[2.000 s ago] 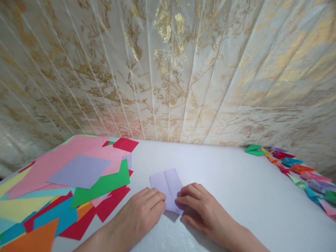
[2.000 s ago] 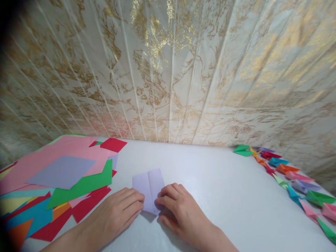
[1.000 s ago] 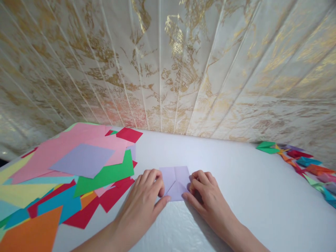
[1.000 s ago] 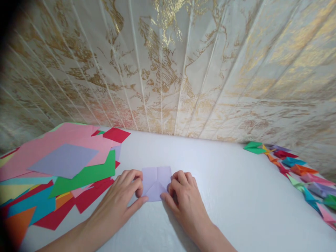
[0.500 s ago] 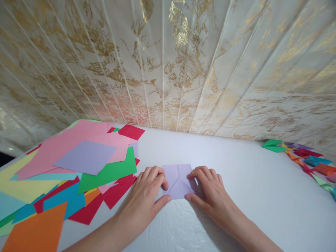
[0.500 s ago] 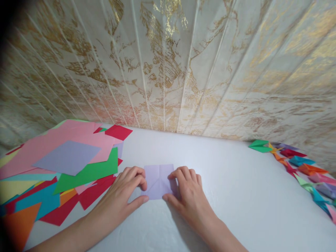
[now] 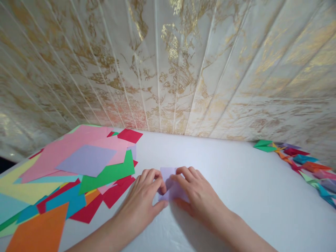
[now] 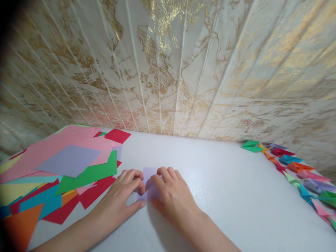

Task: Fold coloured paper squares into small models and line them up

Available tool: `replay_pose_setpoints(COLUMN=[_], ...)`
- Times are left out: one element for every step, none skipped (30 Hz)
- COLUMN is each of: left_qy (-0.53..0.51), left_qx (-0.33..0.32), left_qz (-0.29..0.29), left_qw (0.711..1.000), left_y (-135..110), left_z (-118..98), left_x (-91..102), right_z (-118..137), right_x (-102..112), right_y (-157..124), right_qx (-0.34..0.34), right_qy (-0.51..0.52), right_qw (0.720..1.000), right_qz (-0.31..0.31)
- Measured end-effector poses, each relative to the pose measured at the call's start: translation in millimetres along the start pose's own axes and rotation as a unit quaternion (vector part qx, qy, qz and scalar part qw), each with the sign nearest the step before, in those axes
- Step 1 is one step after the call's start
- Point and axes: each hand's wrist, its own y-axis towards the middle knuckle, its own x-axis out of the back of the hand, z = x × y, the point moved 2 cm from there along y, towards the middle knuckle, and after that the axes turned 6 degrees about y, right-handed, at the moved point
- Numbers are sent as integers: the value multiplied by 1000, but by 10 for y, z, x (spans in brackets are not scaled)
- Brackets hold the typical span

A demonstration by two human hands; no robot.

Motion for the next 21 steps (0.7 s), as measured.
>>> replay_pose_setpoints(left_qy=[8,17,27,39,51,64,78,91,106,122,140,156,168,176,180,181,180,180,179,175,168], left_qx=[-11,-21,-29,-36,-47,-62,-81,-106,-129,-149,-165,-178,-188,-194,-200,-204,-207,-210,-213,-215,-218], left_qz=[-28,-69,-122,-180,-232,-268,-285,-283,-267,-244,-216,-186,-154,-123,-96,-78,-66,-60,-61,-63,-66], left_qw=[1000,997,992,982,970,959,952,949,949,950,952,954,955,957,958,959,959,959,959,959,959], left_y=[-11,-25,-43,-63,-81,-92,-92,-76,-47,-7,40,89,133,169,194,206,209,206,201,199,201], left_z=[-1,-8,-25,-53,-94,-146,-206,-267,-323,-367,-395,-408,-406,-391,-369,-345,-322,-302,-289,-279,-273], left_x=[-5,8,38,79,123,162,188,197,188,162,121,67,6,-59,-122,-176,-220,-251,-269,-275,-269], right_z=[37,59,63,52,30,-1,-34,-63,-86,-102,-117,-134,-158,-190,-235,-291,-355,-420,-477,-516,-532], right_x=[-29,-45,-42,-26,1,27,46,50,42,27,12,2,3,14,36,65,97,133,173,212,238], right_y=[53,90,111,118,112,96,73,47,17,-18,-61,-114,-180,-255,-339,-426,-510,-581,-630,-653,-652], right_qx=[-3,-4,-10,-24,-44,-70,-99,-129,-157,-183,-207,-228,-243,-252,-259,-267,-280,-280,-263,-221,-169], right_qy=[-9,4,36,92,171,266,368,462,539,594,627,644,651,652,641,619,587,540,462,366,272], right_qw=[1000,1000,999,995,983,957,916,865,813,769,739,721,713,712,721,739,760,794,847,904,947], right_qz=[17,24,13,-12,-50,-92,-128,-148,-153,-148,-135,-115,-95,-66,-40,-13,10,19,13,-8,-27])
